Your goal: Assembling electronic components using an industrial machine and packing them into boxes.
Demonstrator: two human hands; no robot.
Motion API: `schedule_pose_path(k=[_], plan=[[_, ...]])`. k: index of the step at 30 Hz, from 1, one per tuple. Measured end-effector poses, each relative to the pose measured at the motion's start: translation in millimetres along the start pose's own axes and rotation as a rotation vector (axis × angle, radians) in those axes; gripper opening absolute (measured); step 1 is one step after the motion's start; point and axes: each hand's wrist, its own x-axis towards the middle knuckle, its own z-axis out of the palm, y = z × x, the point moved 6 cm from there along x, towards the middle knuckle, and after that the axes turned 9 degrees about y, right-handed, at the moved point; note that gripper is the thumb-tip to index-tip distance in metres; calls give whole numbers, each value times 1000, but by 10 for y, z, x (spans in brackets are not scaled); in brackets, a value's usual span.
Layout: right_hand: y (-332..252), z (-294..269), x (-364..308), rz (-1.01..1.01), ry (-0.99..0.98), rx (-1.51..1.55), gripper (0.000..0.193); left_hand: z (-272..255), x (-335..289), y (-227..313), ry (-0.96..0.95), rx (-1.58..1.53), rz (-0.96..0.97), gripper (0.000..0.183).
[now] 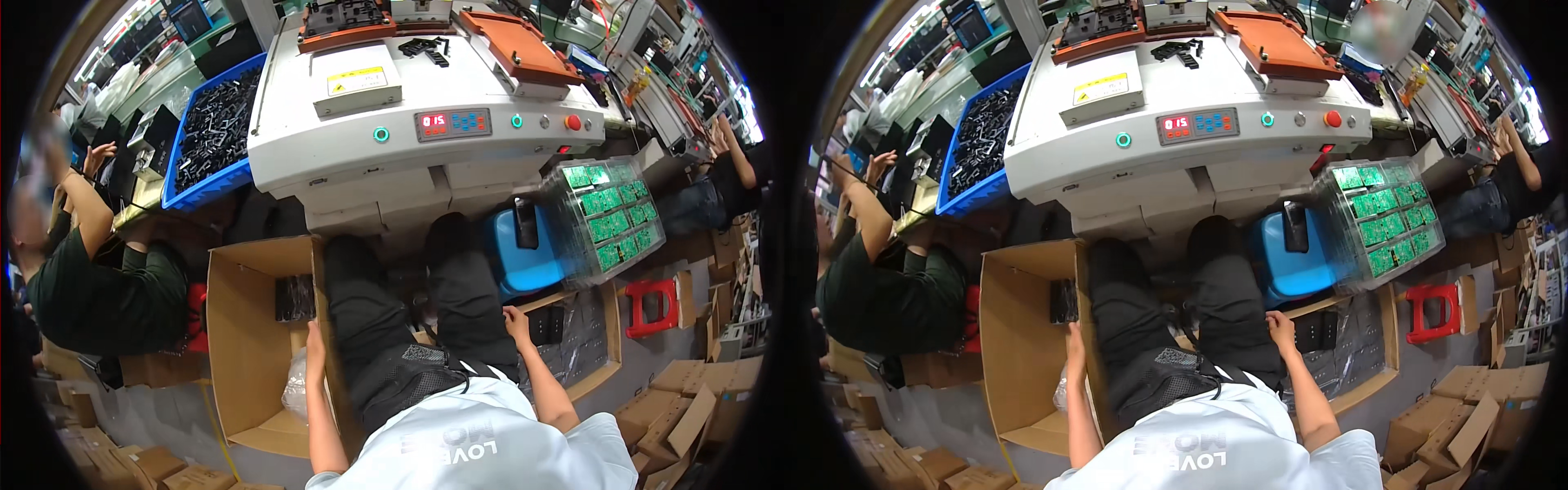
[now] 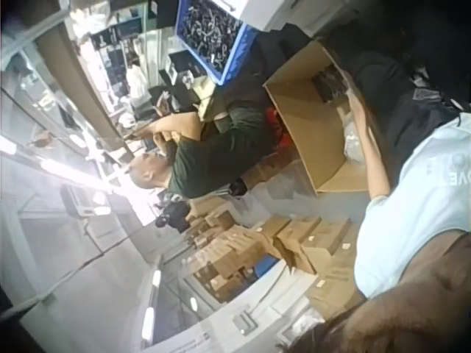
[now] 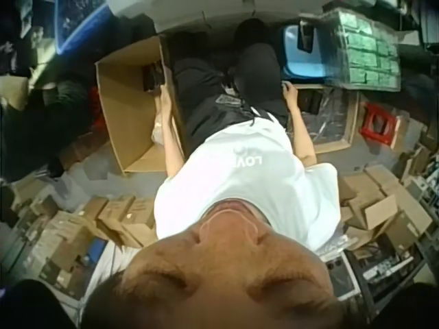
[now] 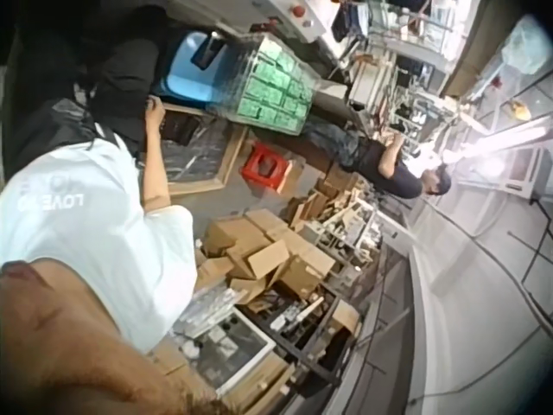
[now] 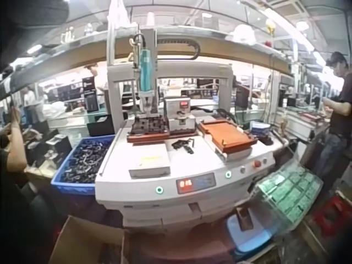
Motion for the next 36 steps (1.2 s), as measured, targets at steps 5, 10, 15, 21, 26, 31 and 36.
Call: schedule_pose_path(k=[5, 10, 15, 21, 26, 31, 36], plan=[[349, 22, -69, 25, -13, -99, 25, 319, -80, 411, 63, 670, 308, 45], [515, 2, -202, 241, -178, -92, 33, 139, 56, 219, 193, 725, 367, 43], [704, -2, -427, 298, -199, -5, 38, 109, 20, 273, 292, 858, 400, 35], [1216, 100, -616, 324, -109, 189, 36, 64, 42, 339, 334, 919, 382, 36], [903, 157, -768, 535, -136, 375, 26, -188, 117, 219, 408, 1034, 379, 45], [888, 133, -808, 769, -73, 627, 22, -65, 157, 254, 366, 1052, 275, 50], [909, 175, -726, 770, -142, 515, 29, 32, 111, 311, 367, 1053, 404, 45]])
